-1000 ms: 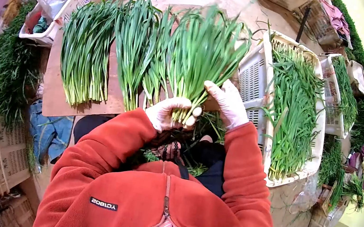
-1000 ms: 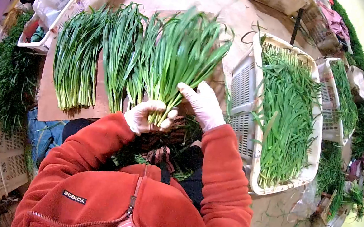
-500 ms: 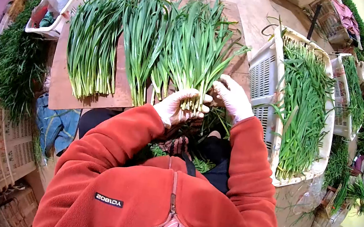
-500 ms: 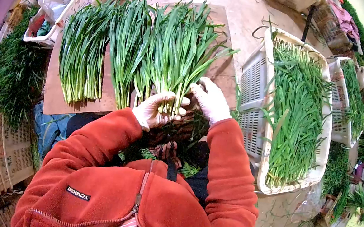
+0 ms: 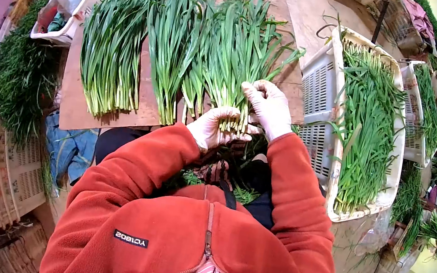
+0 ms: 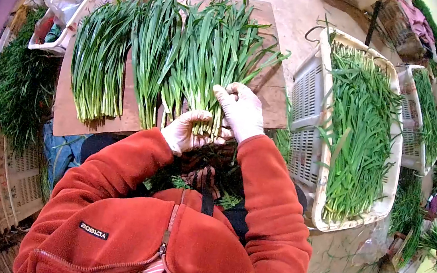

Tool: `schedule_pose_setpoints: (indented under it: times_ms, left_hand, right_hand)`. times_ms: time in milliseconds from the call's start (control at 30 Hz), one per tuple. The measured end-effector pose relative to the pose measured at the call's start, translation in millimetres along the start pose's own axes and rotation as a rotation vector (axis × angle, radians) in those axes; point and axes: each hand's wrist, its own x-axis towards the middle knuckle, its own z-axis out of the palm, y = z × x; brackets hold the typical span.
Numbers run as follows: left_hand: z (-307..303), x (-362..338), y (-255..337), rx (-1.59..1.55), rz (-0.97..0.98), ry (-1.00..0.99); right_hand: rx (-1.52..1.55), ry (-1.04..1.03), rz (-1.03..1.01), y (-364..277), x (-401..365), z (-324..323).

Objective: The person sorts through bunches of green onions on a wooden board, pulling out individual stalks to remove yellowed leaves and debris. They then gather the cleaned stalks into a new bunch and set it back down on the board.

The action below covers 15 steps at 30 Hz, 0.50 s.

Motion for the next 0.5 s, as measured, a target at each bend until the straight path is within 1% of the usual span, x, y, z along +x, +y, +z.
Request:
schedule_pose_setpoints:
  times_ms: [67, 100, 133, 200, 233, 267, 333, 367, 400, 467, 500]
  left_hand:
    - [3.9, -1.8, -0.5, 0.033, 0.000, 0.056]
    - [7.5, -3.2, 0.1, 0.055, 0.007, 0.038]
    - [9.8, -2.3, 0.0, 0.051, 0.013, 0.069]
    - [18.1, -3.9, 0.3, -0.007, 0.043, 0.140]
    - [19.6, -5.4, 0.1, -0.006, 0.055, 0.190]
    - [15.8, -5.0, 0.0, -0.006, 0.058, 0.192]
    - [7.8, -2.8, 0.7, 0.002, 0.067, 0.183]
    - [7.3, -6.3, 1.0, 0.037, 0.064, 0.160]
    - [9.1, -6.6, -0.6, 0.038, 0.064, 0.159]
    - [14.6, -5.6, -3.6, 0.017, 0.121, 0.443]
    - [15.0, -8.7, -1.5, 0.026, 0.087, 0.356]
  right_hand:
    - [0.035, -0.013, 0.046, 1.5, 0.0, 1.1]
    - [0.165, -0.033, 0.064, -1.0, -2.0, 0.4]
    - [0.165, -0.030, 0.065, -2.9, -3.9, -0.4]
    - [0.310, -0.048, 0.105, -7.1, -7.6, -2.1]
    - [0.256, -0.062, 0.082, -11.4, -11.5, -3.7]
    - [0.256, -0.066, 0.081, -9.3, -13.2, -3.4]
    - [0.137, -0.094, -0.135, -4.5, -19.2, -1.8]
    - [0.173, -0.089, -0.190, -8.0, -29.1, 0.4]
    - [0.099, -0.069, -0.294, -8.0, -35.5, 3.2]
    - [-0.089, -0.116, -0.529, -10.7, -42.0, 1.5]
    - [-0.095, -0.162, -0.484, -14.7, -47.4, 0.9]
